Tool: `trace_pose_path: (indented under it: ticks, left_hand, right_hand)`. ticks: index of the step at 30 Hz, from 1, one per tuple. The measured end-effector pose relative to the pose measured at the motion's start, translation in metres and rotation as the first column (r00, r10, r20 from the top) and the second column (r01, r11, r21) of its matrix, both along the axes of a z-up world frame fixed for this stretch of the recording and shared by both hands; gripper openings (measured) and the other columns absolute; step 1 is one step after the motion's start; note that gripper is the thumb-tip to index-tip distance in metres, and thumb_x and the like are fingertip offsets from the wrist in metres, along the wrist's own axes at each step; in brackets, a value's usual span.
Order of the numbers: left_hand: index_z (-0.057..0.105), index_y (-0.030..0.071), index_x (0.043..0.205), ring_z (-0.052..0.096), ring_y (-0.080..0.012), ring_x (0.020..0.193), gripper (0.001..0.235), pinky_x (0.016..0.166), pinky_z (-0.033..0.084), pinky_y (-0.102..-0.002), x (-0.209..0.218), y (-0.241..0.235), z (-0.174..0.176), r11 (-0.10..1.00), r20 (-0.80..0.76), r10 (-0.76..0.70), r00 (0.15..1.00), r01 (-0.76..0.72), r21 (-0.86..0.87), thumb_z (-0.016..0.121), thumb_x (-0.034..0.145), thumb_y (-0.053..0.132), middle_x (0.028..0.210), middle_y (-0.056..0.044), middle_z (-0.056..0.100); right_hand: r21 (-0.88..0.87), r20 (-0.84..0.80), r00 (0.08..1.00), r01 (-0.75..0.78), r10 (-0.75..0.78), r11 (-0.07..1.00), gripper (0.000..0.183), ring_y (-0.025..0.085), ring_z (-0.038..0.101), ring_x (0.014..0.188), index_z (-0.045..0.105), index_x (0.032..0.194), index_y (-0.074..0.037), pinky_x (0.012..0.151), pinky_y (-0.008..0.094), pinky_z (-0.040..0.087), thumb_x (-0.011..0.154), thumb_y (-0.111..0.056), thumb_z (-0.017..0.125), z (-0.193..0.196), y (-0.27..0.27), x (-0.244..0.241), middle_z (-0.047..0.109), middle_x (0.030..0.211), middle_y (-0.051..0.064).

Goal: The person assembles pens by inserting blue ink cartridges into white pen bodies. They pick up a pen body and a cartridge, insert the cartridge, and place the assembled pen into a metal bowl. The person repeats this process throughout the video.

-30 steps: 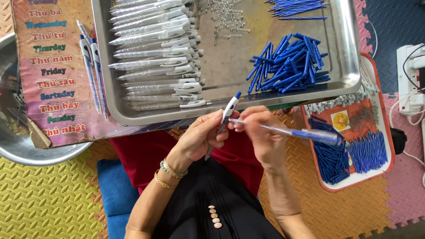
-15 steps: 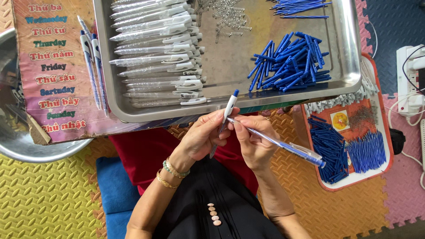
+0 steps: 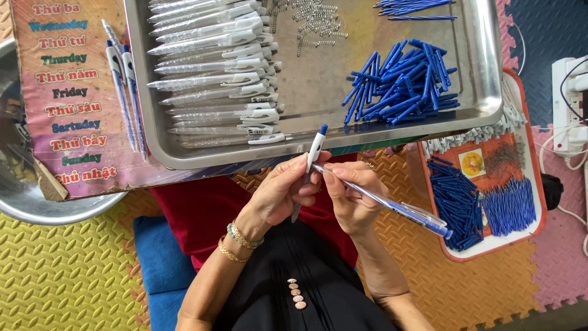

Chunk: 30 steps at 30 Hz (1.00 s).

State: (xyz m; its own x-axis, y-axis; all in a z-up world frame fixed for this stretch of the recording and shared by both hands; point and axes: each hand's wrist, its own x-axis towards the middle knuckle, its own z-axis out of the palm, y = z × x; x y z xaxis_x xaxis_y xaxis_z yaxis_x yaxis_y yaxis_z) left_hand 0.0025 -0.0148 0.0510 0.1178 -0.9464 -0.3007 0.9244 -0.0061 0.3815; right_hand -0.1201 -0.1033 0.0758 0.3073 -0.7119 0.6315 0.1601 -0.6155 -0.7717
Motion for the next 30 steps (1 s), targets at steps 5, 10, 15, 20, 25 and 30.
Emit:
trace_pose_path:
  ticks: [5,10,15,20,25,30]
  left_hand:
    - [0.069,-0.001,0.147,0.046,-0.01,0.068,0.043,0.053,0.031,-0.016,-0.008,-0.002,-0.01,0.999,0.066,0.048,0.997,-0.049,0.007,0.06,0.116,0.027,0.088,-0.013,0.061]
    - [0.068,0.0,0.149,0.046,-0.0099,0.07,0.042,0.053,0.032,-0.016,-0.017,-0.003,-0.012,0.994,0.16,0.106,0.981,-0.109,0.01,0.06,0.116,0.025,0.088,-0.012,0.06]
    - [0.066,-0.003,0.153,0.042,-0.0042,0.062,0.043,0.05,0.031,-0.013,-0.023,-0.007,-0.001,0.979,0.298,0.194,0.935,-0.204,0.002,0.055,0.119,0.021,0.075,-0.006,0.056]
    - [0.066,0.002,0.154,0.041,-0.0049,0.063,0.043,0.049,0.031,-0.013,-0.004,-0.003,0.004,0.992,0.355,0.114,0.928,-0.126,0.008,0.056,0.118,0.023,0.08,-0.009,0.058]
    - [0.061,0.002,0.158,0.042,-0.0052,0.062,0.045,0.044,0.031,-0.014,0.008,-0.004,0.024,0.999,0.36,0.034,0.932,-0.031,-0.016,0.054,0.118,0.022,0.086,-0.014,0.061]
    - [0.056,0.002,0.162,0.039,-0.0049,0.06,0.05,0.042,0.03,-0.013,0.02,-0.009,0.039,0.997,0.366,-0.07,0.928,0.074,0.003,0.053,0.118,0.024,0.087,-0.012,0.058]
  right_hand:
    - [-0.064,0.009,1.0,0.028,-0.028,0.998,0.015,0.029,0.082,0.076,0.075,0.094,0.006,0.068,0.039,0.07,0.09,0.004,0.089,-0.004,0.002,0.0,0.079,0.086,0.021]
    - [-0.1,-0.002,0.998,0.057,-0.057,0.993,0.015,0.032,0.082,0.078,0.076,0.094,0.004,0.067,0.039,0.069,0.09,0.005,0.09,-0.013,0.004,0.001,0.079,0.088,0.022]
    - [-0.345,-0.029,0.993,0.094,-0.11,0.934,0.01,0.03,0.083,0.088,0.079,0.102,-0.006,0.074,0.04,0.073,0.098,0.003,0.082,0.004,0.009,0.016,0.079,0.101,0.016]
    - [-0.143,-0.09,0.996,0.015,-0.028,0.99,0.012,0.032,0.083,0.089,0.07,0.091,-0.005,0.075,0.037,0.07,0.1,-0.003,0.078,0.026,-0.022,-0.007,0.079,0.098,0.019]
    - [0.266,-0.226,0.965,-0.069,0.132,0.961,0.018,0.02,0.076,0.083,0.073,0.103,-0.004,0.081,0.034,0.066,0.115,-0.011,0.061,0.074,-0.051,0.003,0.074,0.091,0.012]
    - [0.459,-0.1,0.894,-0.349,0.438,0.817,0.019,0.009,0.057,0.069,0.078,0.108,0.002,0.067,0.026,0.056,0.109,-0.015,0.069,0.066,-0.072,0.02,0.063,0.073,0.007]
